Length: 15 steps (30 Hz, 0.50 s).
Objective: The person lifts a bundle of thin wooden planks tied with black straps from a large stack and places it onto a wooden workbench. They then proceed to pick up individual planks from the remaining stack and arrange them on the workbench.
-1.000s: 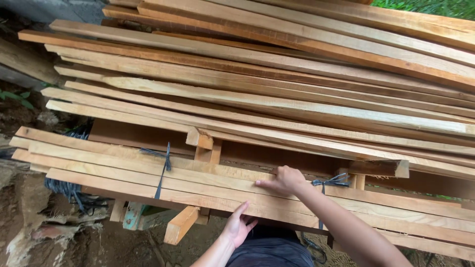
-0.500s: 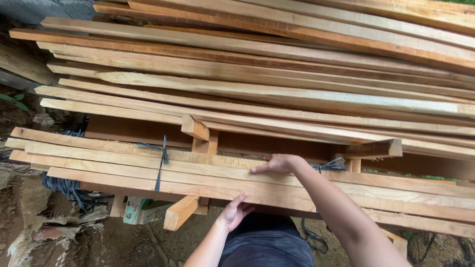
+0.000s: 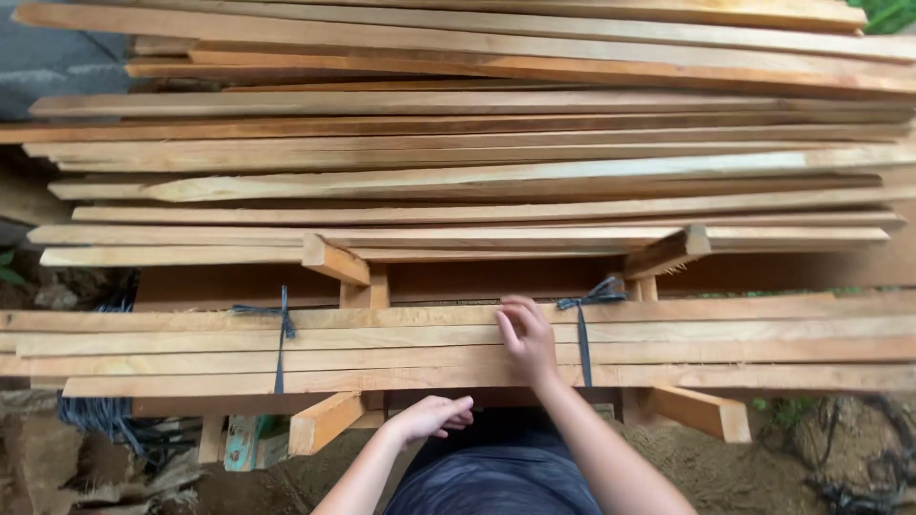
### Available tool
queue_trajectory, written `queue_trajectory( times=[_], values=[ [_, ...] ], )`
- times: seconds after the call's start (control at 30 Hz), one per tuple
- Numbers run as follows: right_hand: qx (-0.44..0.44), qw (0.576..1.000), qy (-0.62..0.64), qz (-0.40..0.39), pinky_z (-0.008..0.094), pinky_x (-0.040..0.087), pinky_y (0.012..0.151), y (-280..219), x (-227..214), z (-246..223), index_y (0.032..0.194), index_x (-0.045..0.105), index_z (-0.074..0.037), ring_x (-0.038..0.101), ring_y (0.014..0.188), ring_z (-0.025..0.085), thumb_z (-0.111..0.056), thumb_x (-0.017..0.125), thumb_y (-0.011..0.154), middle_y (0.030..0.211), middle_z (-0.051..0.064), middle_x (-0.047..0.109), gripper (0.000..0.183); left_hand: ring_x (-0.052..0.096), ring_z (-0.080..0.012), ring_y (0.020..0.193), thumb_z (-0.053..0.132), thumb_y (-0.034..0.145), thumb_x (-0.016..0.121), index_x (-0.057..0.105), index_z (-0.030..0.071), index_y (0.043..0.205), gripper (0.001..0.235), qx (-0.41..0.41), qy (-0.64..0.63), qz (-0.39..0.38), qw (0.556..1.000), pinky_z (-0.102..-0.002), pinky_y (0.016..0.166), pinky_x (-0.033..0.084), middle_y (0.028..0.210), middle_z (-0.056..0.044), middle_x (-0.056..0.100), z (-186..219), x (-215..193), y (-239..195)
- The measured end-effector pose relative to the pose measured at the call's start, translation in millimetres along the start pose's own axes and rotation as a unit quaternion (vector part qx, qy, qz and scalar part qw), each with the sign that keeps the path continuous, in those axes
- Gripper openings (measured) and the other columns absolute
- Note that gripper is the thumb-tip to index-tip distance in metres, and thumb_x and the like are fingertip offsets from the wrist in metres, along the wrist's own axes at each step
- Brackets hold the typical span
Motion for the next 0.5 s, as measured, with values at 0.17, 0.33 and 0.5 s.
queue_trajectory(
  times=[0.17, 0.33, 0.5],
  values=[
    [0.178, 0.956, 0.219, 0.084, 0.027, 0.057, 0.075, -103.9, -34.6, 67.2, 0.096, 0.076, -0.001, 0.072, 0.082, 0.014, -0.017, 0.069, 0.096, 0.09, 0.005, 0.077, 0.018, 0.07, -0.012, 0.1, 0.05, 0.098, 0.061, 0.072, 0.008, 0.099, 0.044, 0.086, 0.158, -0.025, 0.983, -0.03, 0.086, 0.055, 0.11, -0.007, 0.08, 53.5, 36.4, 9.4],
    [0.358, 0.831, 0.407, 0.127, 0.032, 0.058, 0.071, -158.9, -41.1, 167.2, 0.09, 0.072, 0.006, 0.071, 0.074, 0.019, -0.034, 0.066, 0.104, 0.084, 0.015, 0.074, 0.042, 0.063, -0.0144, 0.082, 0.038, 0.101, 0.069, 0.073, 0.004, 0.097, 0.034, 0.255, 0.237, 0.018, 0.937, -0.029, 0.076, 0.054, 0.096, -0.015, 0.076, 168.9, 87.6, 31.2],
    [0.533, 0.75, 0.379, 0.099, 0.041, 0.059, 0.087, -179.3, -41.3, 217.3, 0.115, 0.074, 0.008, 0.076, 0.094, 0.029, -0.06, 0.059, 0.097, 0.105, 0.021, 0.079, 0.072, 0.074, -0.0213, 0.106, 0.047, 0.089, 0.072, 0.071, 0.006, 0.115, 0.049, 0.325, 0.32, 0.066, 0.887, -0.036, 0.093, 0.056, 0.112, -0.011, 0.077, 277.7, 140.1, 73.6]
  ],
)
Point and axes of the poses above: each hand's wrist, its own y-axis towards the middle knuckle, its own x-axis out of the palm, z = x × y, the point moved 4 cm from there along y, towards the middle knuckle
